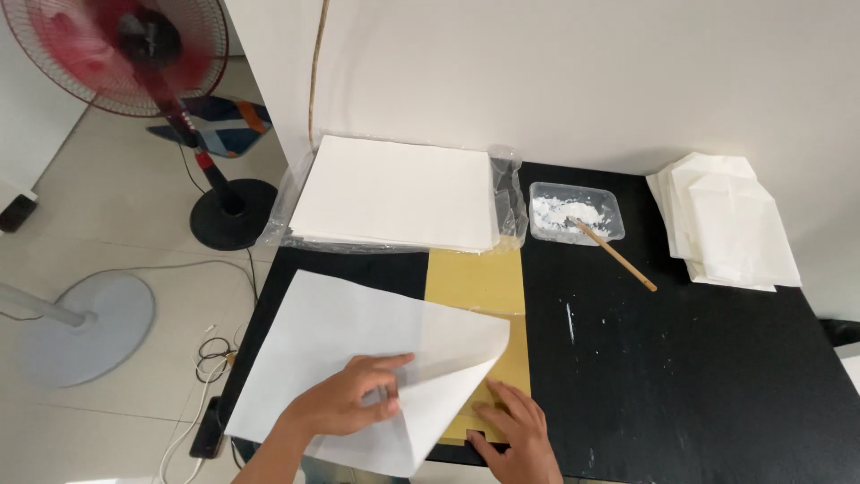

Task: The person places a white sheet of paper onto a yellow folder on a black table. They then use a brush to apply a white adhesive from a container onto the paper and smooth it down.

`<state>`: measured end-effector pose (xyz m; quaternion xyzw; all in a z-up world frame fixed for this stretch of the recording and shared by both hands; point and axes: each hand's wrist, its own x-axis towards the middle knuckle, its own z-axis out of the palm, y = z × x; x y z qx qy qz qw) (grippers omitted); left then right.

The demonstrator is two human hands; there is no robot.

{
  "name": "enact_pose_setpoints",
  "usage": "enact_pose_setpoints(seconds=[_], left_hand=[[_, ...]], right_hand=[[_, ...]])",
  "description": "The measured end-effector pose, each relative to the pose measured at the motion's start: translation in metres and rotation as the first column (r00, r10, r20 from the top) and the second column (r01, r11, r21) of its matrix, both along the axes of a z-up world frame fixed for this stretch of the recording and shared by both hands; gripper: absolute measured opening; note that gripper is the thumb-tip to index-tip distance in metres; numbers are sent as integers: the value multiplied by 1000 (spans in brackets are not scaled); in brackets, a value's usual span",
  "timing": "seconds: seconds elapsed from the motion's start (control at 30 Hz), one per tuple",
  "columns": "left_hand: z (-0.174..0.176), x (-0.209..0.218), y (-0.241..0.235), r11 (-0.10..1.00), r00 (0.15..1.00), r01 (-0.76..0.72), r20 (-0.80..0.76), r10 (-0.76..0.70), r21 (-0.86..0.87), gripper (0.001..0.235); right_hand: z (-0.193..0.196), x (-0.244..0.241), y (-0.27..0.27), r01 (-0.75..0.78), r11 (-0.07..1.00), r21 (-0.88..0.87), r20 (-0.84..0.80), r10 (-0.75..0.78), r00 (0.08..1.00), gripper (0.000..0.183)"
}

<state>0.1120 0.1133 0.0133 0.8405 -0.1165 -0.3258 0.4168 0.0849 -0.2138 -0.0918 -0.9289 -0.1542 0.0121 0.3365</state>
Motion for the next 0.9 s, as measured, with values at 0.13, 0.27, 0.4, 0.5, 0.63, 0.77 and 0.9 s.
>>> enact_pose_setpoints(seconds=[0.13,0.27,0.4,0.5,0.63,0.77,0.9], left_hand=[[-61,-9,8,978,796,-203,575,187,-37,34],[-65,-24,35,856,886,-269,462,40,441,102],[-29,-48,54,886,945,-278,273,182,372,87],[-23,-56,53,864,945,-291,263,193,411,85],[-28,-56,34,877,948,-242,292,124,415,81],[-31,-49,-7,854,934,-240,350,73,462,67],[-41,-47,-50,872,880,-293,466,87,391,78]], right_hand=[[-16,-2,-5,-31,998,48,143,24,989,24],[23,-1,3,59,987,152,92,-74,993,14],[48,1,-1,120,976,182,4,-122,992,15],[81,7,-2,133,978,163,-60,-125,990,19],[122,11,1,196,952,237,-115,-172,978,21],[143,10,11,250,946,205,-192,-212,958,23],[141,5,21,308,938,157,-240,-266,934,26]])
